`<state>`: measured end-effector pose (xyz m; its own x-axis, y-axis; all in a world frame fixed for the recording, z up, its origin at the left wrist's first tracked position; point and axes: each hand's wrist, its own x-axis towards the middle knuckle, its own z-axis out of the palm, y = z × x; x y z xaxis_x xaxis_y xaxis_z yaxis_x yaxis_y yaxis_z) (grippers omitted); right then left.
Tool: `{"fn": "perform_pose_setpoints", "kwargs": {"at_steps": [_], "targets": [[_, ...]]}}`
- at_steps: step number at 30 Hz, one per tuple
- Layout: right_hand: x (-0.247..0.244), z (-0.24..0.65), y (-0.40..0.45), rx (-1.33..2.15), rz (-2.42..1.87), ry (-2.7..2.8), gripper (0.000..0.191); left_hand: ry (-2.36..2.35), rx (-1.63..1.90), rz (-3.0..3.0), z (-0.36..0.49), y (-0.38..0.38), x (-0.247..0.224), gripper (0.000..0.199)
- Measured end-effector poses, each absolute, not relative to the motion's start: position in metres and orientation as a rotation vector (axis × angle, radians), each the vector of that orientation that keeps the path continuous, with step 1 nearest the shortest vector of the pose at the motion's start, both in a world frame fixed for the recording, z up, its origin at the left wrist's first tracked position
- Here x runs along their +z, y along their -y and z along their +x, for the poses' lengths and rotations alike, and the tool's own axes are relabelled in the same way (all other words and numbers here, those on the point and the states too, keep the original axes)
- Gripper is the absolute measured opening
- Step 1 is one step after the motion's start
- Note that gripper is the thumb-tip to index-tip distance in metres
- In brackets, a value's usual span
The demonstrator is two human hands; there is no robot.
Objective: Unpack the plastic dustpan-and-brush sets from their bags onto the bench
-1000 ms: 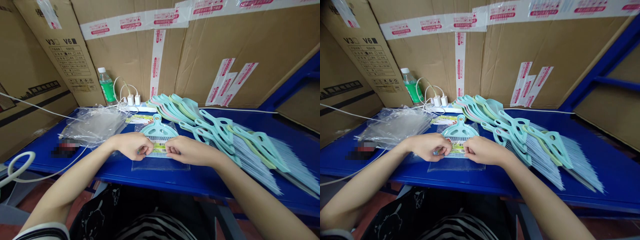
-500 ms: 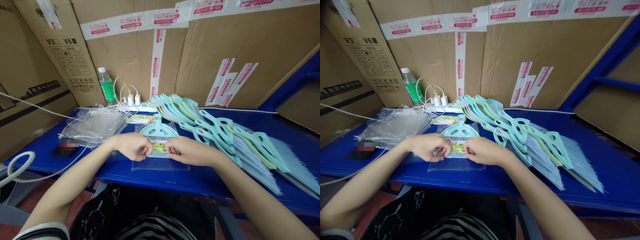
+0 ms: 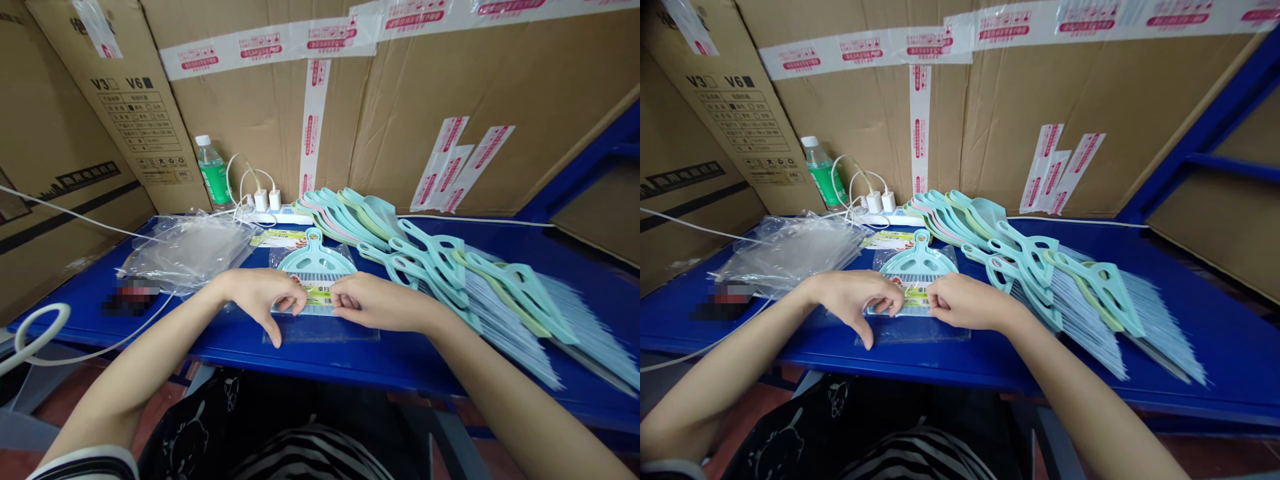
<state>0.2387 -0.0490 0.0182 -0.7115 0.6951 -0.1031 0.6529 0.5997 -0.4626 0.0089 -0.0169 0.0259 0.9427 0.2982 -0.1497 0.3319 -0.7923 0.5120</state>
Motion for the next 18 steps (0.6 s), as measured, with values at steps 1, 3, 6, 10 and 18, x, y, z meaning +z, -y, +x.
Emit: {"fn": "perform_pose_setpoints", "kwargs": {"at_steps": [1,3,6,10,18], "targets": [[0.018,0.239,0.049,0.725,-1.15,2.731,0.021,-0.441,-0.083,2.539,0.009,0.017,0.026,0.047],[0.018,0.238,0.048,0.692,-1.148,2.737,0.025,-0.424,-0.084,2.542,0.009,0.018,0.026,0.05],[0.017,0.237,0.048,0.673,-1.16,2.744,0.028,-0.401,-0.086,2.56,0.009,0.019,0.025,0.053],[0.018,0.237,0.049,0.753,-1.176,2.722,0.022,-0.397,-0.09,2.569,0.009,0.021,0.024,0.052],[0.02,0.236,0.049,0.773,-1.19,2.714,0.022,-0.419,-0.125,2.602,0.011,0.028,0.026,0.044]]}}
